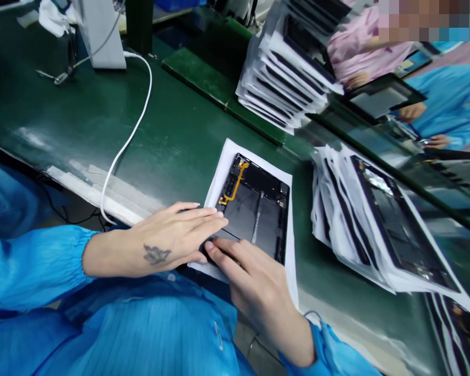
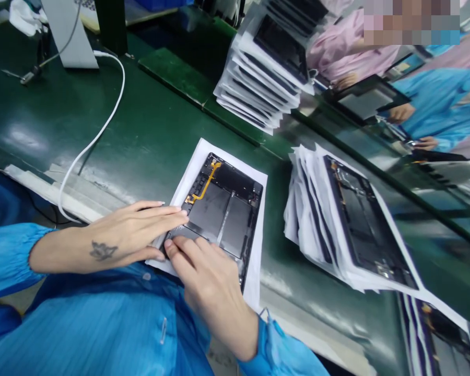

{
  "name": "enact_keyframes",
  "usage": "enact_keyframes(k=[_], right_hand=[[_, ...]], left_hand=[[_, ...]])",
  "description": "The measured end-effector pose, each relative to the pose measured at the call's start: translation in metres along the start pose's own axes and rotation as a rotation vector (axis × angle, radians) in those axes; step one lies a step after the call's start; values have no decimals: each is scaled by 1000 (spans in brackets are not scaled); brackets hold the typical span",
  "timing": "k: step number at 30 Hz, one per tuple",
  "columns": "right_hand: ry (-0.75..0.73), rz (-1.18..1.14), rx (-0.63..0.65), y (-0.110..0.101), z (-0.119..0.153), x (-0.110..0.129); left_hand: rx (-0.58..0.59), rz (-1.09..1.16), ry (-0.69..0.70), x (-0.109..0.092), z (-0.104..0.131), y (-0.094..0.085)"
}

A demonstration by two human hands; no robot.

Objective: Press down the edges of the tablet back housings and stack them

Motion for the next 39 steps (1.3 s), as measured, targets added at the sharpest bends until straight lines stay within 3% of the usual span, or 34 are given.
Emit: enact_keyframes(k=[6,14,23,26,29,31,33,35,39], right_hand=[[135,-91,-104,-3,7,-12],[105,-106,-137,3,14,-7],[5,60,6,2,-2,3],[123,-7,-133,-13,8,-3],[431,-83,-521,-43,43,-16],[575,-252,-695,-49,65,-20],[573,-442,-689,-42,67,-19],[491,-507,-588,-33,58,-13],[308,-355,-501,-18,45,2]], left_hand=[[-34,-2,20,-3,1,-5],[-47,3,19,-1,3,0],[-11,-12,26,-1,0,-3],[-30,-83,40,-3,4,-5],[-131,-127,66,-4,13,-10],[-202,-154,112,-9,20,-14],[-232,-205,171,-15,24,-15],[-230,-276,217,-22,24,-16],[-198,-367,260,-30,20,-14]])
Point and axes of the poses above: each hand's wrist, its own z-axis away from the middle knuckle, its own y-axis out of the palm, x = y × z, the point moved 9 cm from there along -z, towards the middle knuckle, and after that the axes turned 6 degrees about -y, right-handed, at the moved point
